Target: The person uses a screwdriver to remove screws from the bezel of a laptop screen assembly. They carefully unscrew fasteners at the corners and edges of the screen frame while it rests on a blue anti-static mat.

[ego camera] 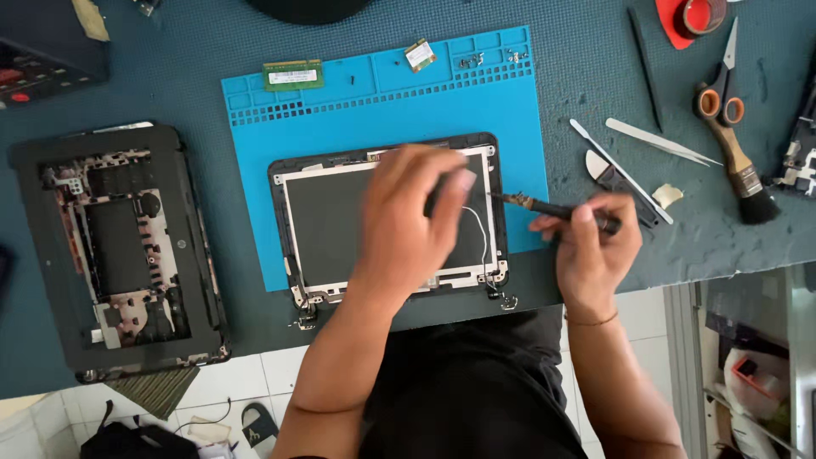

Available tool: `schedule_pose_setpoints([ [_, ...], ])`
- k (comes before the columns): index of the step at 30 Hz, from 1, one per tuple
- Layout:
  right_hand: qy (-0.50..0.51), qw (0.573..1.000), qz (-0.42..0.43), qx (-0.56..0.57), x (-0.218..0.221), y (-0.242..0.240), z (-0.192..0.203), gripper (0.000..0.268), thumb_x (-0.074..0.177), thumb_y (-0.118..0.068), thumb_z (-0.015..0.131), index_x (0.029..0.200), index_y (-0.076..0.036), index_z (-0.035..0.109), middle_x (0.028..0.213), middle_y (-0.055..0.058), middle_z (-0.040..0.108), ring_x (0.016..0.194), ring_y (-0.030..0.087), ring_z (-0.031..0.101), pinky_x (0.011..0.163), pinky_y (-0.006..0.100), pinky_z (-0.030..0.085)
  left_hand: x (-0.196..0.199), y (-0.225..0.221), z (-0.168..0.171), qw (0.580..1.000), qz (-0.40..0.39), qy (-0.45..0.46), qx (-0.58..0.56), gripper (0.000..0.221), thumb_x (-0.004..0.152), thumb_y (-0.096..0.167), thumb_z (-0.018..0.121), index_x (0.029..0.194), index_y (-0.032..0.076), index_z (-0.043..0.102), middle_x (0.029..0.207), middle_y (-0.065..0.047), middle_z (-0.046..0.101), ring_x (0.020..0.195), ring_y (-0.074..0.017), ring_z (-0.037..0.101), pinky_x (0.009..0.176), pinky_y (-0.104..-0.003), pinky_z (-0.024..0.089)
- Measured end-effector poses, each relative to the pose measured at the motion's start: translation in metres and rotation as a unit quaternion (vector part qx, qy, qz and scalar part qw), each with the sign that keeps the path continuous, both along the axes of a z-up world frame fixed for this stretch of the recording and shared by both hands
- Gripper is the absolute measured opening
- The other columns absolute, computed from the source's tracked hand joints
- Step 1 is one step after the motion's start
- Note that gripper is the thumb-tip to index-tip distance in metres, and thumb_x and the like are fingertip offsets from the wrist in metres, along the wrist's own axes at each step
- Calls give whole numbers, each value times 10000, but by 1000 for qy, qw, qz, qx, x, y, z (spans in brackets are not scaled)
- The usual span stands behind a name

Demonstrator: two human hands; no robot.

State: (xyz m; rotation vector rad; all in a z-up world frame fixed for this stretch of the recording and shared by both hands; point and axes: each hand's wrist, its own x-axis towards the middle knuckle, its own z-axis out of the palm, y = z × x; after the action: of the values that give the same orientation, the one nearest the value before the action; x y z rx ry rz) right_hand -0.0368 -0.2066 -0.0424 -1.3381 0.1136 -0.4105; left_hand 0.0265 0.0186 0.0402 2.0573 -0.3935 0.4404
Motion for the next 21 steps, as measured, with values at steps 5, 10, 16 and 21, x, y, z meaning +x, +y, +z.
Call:
schedule_pose_setpoints([
  [5,-100,993,-28,-57,0,6,-2,283,1075,-202,593,1054,16,414,805,163,544,636,327,720,519,307,563,-10,-14,10,991,-123,-47,-28,218,985,296,703,1143,146,714,1064,-34,676,993,-278,638,860,-428,528],
  [10,-175,980,-22,-92,-1,5,-5,262,1048,-132,577,1001,51,396,763,195,539,570,369,680,504,363,563,-10,-21,3,983,-144,-99,62,116,1044,237,615,1066,150,689,1104,4,646,1051,-271,605,898,-430,479],
  [16,-199,972,6,-126,3,5,0,241,1073,-143,539,1016,34,386,732,241,593,557,295,637,529,341,509,-10,-18,12,980,-167,-96,48,91,1049,202,609,1047,134,669,1036,-6,623,1019,-277,593,907,-434,485],
  [21,-235,958,-3,-164,5,9,1,254,1028,-101,605,1013,38,394,736,295,621,528,297,591,568,387,505,-10,-22,-2,972,-176,-126,89,117,984,9,634,949,116,603,1030,-26,567,1005,-282,570,900,-462,512],
])
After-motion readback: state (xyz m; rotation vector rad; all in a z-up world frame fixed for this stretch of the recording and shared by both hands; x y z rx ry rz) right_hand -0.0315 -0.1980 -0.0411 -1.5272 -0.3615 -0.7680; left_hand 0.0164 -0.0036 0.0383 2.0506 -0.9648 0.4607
